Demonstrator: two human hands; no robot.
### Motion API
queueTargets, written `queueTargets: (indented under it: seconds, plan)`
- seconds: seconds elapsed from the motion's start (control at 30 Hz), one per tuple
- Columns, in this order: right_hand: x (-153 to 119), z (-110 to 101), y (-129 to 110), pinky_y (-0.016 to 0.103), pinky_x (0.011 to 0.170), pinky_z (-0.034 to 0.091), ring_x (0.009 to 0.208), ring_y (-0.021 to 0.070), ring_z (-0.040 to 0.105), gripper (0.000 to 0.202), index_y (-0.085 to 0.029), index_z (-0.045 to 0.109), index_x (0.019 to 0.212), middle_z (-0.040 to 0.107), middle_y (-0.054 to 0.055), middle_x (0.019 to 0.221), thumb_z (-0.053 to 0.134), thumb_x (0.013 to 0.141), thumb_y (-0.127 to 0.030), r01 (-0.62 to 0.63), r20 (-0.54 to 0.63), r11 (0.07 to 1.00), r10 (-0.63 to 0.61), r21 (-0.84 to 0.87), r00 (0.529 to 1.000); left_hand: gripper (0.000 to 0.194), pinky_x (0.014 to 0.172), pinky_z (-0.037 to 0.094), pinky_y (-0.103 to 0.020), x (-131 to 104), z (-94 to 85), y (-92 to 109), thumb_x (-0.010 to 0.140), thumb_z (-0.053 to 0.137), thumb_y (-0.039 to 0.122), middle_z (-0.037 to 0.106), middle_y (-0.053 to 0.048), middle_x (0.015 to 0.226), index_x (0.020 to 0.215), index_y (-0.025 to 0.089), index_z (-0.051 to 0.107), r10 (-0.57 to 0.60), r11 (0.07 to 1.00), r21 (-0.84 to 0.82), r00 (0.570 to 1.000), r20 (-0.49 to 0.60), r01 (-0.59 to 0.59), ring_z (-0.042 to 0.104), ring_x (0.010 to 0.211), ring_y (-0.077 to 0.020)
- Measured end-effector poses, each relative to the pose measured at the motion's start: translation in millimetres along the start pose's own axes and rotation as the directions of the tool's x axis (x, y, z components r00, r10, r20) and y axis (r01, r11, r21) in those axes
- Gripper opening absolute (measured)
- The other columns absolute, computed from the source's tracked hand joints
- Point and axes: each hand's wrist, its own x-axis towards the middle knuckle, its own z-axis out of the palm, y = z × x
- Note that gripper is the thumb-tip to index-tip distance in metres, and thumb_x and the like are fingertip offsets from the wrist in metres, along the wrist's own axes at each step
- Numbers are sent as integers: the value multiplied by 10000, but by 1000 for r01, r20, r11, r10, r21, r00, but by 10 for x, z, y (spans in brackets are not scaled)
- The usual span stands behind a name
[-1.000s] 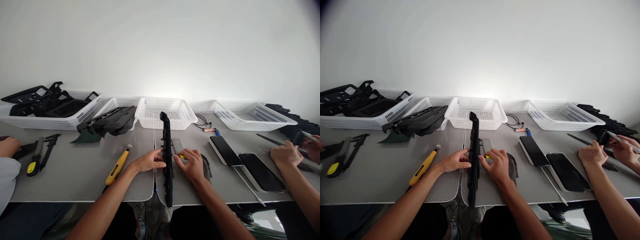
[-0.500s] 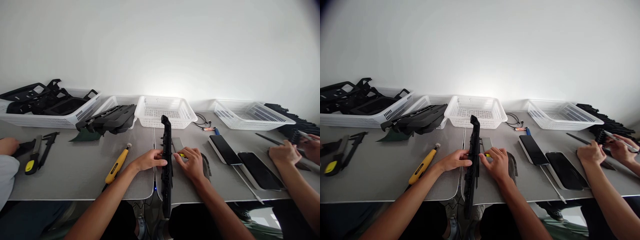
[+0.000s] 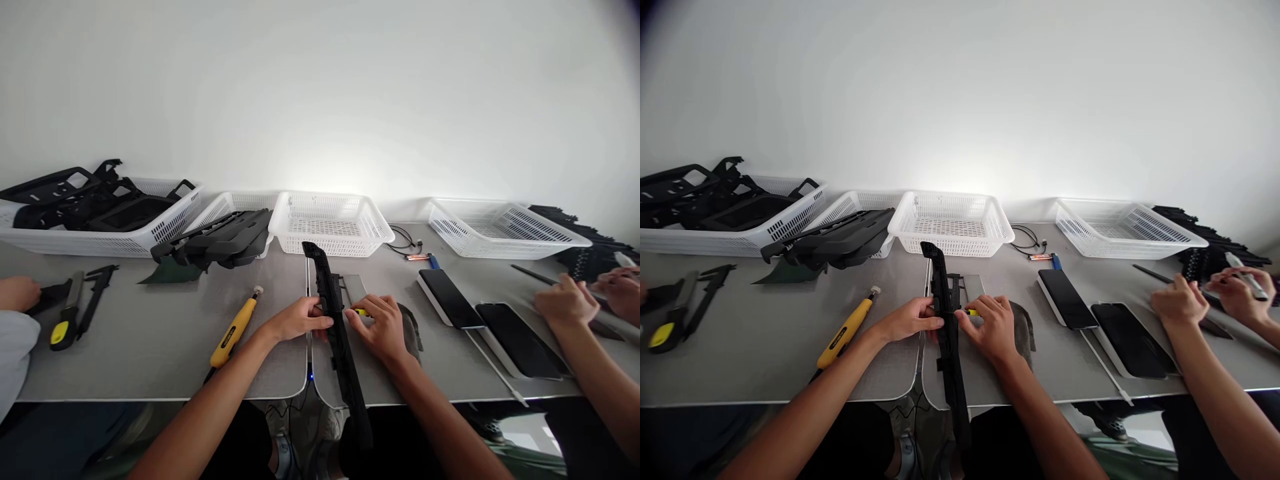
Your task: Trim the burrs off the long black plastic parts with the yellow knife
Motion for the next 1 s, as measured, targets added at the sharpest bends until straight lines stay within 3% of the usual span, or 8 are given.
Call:
queueTargets:
  seconds: [0.47, 1.0]
  plan:
    - [-11, 35, -24, 365, 806, 357, 731, 153, 644, 302, -223, 697, 810, 713, -3, 772, 640, 1027, -426, 10, 11, 1000, -10, -9, 1000, 511, 602, 498, -262, 19, 23, 15, 737, 863, 527, 699, 10, 777, 1010, 154, 644, -10, 998, 65, 997, -74, 15, 645, 647, -142]
    - [-4, 14, -44, 360, 807, 362, 716, 149, 630, 327, -225, 671, 789, 718, 1, 774, 603, 1040, -423, 25, 23, 999, -26, 33, 999, 514, 623, 523, -263, 18, 6, -39, 725, 871, 532, 697, -7, 849, 996, 157, 647, 17, 999, 44, 998, -63, -14, 646, 698, -147]
